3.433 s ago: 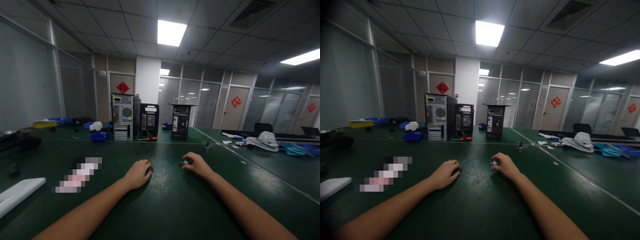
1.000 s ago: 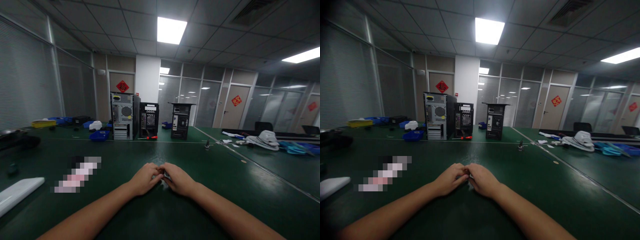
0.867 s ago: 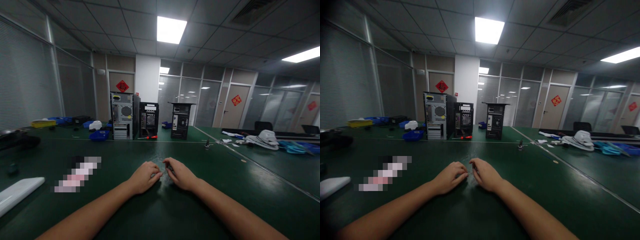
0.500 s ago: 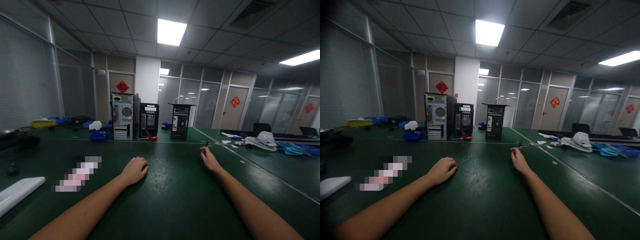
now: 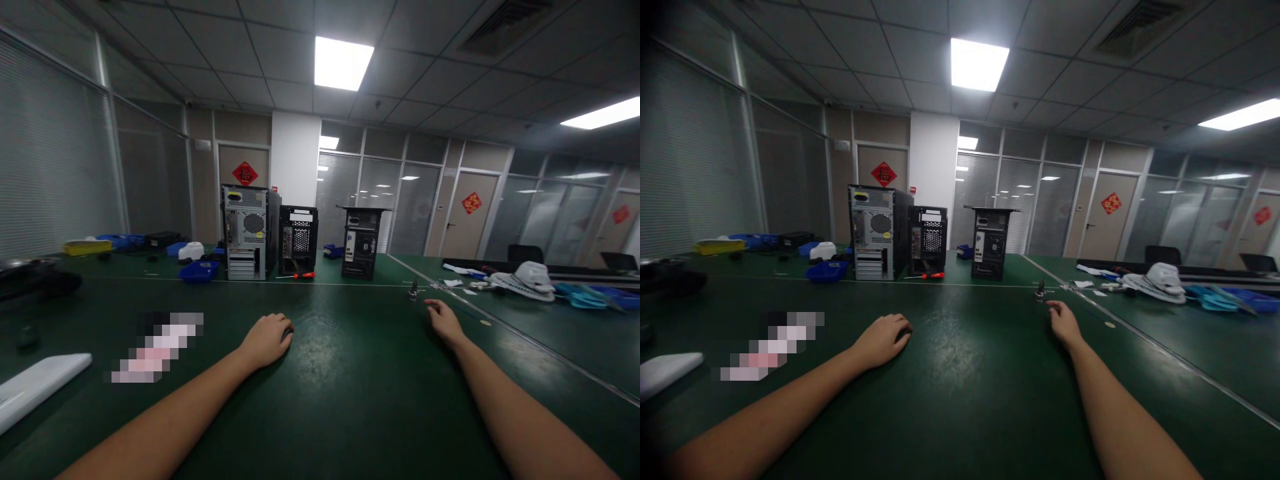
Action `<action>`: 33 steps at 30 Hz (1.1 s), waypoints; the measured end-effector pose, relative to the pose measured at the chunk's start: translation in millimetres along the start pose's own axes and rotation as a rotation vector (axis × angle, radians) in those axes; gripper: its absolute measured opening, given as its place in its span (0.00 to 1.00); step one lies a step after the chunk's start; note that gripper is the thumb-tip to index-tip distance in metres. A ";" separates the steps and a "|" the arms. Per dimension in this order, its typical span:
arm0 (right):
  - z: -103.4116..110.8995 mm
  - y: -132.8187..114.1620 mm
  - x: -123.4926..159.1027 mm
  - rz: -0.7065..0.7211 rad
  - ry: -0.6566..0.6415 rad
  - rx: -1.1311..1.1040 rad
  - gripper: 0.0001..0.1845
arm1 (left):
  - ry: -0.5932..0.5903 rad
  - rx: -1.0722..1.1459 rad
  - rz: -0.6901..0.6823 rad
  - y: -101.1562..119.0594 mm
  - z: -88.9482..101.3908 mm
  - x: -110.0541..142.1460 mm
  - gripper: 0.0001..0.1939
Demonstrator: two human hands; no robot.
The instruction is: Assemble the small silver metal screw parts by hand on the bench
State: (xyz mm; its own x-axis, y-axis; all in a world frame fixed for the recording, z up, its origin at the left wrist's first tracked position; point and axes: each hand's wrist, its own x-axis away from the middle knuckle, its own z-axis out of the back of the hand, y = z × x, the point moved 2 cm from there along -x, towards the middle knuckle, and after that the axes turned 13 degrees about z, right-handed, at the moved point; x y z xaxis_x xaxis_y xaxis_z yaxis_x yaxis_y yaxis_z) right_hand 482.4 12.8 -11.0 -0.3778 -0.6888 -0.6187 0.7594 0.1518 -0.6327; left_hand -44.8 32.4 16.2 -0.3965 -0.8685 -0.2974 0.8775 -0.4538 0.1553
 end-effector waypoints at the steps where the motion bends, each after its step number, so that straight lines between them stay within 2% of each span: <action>1: 3.7 -1.2 -2.0 0.011 0.025 0.017 0.21 | -0.001 -0.001 -0.001 0.0 0.5 0.2 0.16; 4: 17.9 -2.2 -8.3 0.065 0.071 0.070 0.23 | -0.001 -0.002 -0.006 -0.3 1.0 0.6 0.15; 7: 32.1 2.3 -11.3 0.113 0.052 0.121 0.24 | 0.002 0.001 -0.010 -0.1 0.8 0.7 0.16; 12: 45.4 16.6 -8.4 0.046 0.025 0.209 0.22 | -0.006 0.004 0.001 1.6 3.0 1.7 0.16; 17: 42.5 22.4 -5.9 0.045 -0.022 0.159 0.21 | -0.003 0.002 -0.010 1.6 3.5 1.7 0.16; 26: 31.5 15.9 -2.3 0.076 -0.139 0.108 0.21 | -0.009 0.002 -0.009 0.0 1.6 0.6 0.16; 33: 35.5 10.9 1.0 0.046 -0.112 0.138 0.21 | -0.018 0.013 0.005 1.0 5.2 2.3 0.17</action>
State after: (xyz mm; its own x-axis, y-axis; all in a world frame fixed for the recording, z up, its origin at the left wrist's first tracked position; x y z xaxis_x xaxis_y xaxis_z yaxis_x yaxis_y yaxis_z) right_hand 509.1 -11.4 -2.0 -0.2856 -0.7595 -0.5845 0.8430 0.0911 -0.5302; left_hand -46.2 28.9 20.6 -0.3971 -0.8740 -0.2801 0.8758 -0.4521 0.1692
